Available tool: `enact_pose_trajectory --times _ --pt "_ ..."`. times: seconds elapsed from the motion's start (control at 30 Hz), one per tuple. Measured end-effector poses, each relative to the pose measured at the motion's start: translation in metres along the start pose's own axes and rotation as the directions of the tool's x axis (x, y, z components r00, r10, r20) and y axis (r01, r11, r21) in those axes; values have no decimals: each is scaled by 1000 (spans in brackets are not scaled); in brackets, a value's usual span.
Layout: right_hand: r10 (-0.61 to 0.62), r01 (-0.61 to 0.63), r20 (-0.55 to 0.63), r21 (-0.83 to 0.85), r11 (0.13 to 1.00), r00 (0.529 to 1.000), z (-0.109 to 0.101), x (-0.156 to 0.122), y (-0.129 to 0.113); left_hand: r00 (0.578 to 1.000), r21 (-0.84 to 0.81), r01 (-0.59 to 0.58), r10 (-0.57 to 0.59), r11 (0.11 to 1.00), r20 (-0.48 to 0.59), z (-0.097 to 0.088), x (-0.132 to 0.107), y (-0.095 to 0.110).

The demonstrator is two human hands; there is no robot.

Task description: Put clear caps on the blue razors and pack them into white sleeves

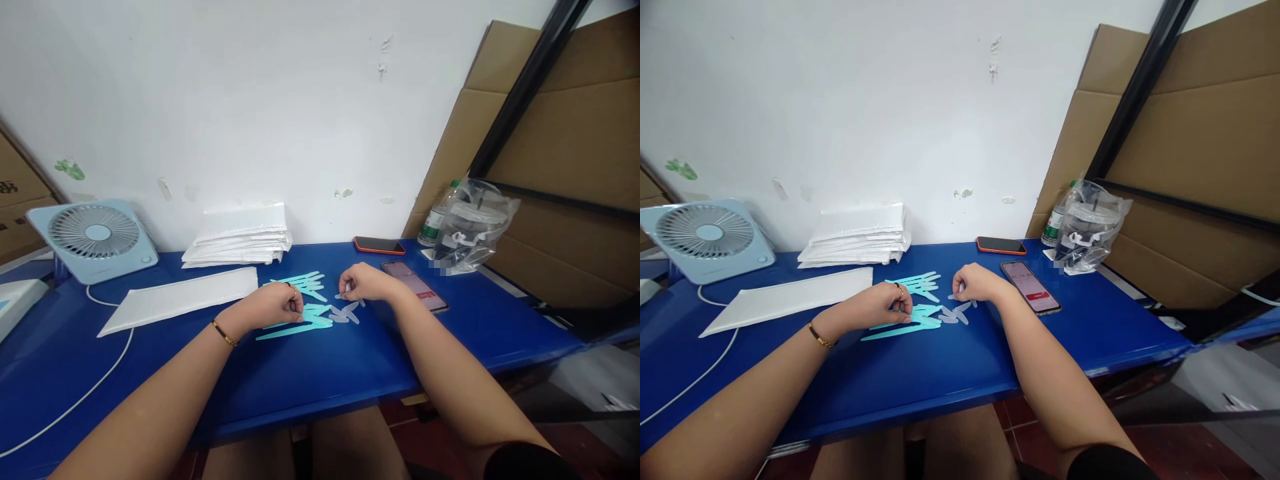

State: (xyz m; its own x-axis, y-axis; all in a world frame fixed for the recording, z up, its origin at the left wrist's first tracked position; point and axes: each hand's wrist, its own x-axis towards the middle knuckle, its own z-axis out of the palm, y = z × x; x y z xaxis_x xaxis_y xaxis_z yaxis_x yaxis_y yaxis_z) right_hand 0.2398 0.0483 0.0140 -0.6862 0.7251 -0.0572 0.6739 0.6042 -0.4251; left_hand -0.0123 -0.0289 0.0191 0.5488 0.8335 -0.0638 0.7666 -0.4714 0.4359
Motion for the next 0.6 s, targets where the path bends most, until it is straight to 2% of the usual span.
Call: enact_pose_trajectory --times 0.07,0.17,0.27,0.4,0.6 --pt "-8 6 -41 -43 999 999 4 3 -2 1000 -10 15 -15 1000 -24 0 1 -2" --pt "-19 13 -104 -61 998 994 7 6 -2 993 -34 22 -25 999 -117 -1 2 -5" --pt "-54 70 -137 118 991 989 8 6 -1 975 -68 52 -66 996 -212 -1 4 -8" --pt "-114 144 -97 416 898 989 9 7 -5 956 -77 93 -111 993 -271 -1 6 -12" --pt "-153 181 -97 454 872 983 13 9 -14 960 -57 82 -94 995 -264 -1 6 -10"
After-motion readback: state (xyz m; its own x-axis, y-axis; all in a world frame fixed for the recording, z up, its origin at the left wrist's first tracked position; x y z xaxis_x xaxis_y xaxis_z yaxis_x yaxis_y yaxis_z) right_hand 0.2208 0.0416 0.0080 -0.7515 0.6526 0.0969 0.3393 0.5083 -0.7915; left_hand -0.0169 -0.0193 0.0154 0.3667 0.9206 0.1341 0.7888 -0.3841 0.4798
